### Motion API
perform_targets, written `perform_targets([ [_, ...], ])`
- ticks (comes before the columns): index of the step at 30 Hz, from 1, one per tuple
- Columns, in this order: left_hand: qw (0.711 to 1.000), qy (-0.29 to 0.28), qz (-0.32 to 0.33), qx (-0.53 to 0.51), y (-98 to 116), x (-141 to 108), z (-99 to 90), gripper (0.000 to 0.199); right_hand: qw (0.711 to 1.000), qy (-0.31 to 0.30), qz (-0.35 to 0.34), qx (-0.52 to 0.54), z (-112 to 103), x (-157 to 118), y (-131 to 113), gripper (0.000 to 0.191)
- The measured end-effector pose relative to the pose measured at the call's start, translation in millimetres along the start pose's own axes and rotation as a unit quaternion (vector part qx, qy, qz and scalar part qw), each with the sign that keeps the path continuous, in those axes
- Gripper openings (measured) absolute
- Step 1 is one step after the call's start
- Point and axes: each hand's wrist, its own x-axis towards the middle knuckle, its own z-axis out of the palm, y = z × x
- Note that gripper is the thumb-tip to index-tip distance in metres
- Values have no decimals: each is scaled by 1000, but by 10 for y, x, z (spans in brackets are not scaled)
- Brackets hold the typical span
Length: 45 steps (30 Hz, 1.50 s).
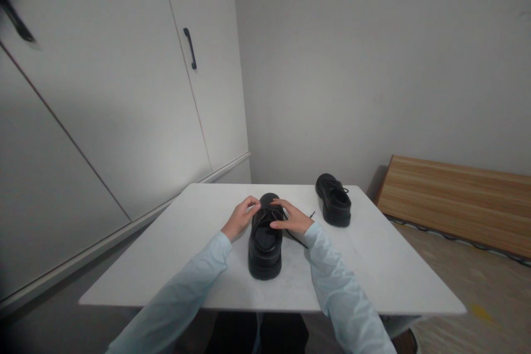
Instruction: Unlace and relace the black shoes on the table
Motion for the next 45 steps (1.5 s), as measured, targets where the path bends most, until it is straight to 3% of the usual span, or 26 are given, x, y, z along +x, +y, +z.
perform_targets([
  [18, 985, -65, -51, -149, 138, -12, -76, 22, 1000, 5, 1, -4, 4, 0, 39, 69],
  [28, 987, -27, -50, -150, 211, 5, -108, 19, 1000, 4, 9, -2, 4, -5, 0, 68],
  [38, 974, 18, -69, -216, 226, 2, -77, 17, 1000, 12, 2, -1, 8, -7, -3, 65],
  [45, 963, 17, -101, -249, 231, 19, -116, 16, 1000, 11, 3, -1, 6, -10, 14, 66],
])
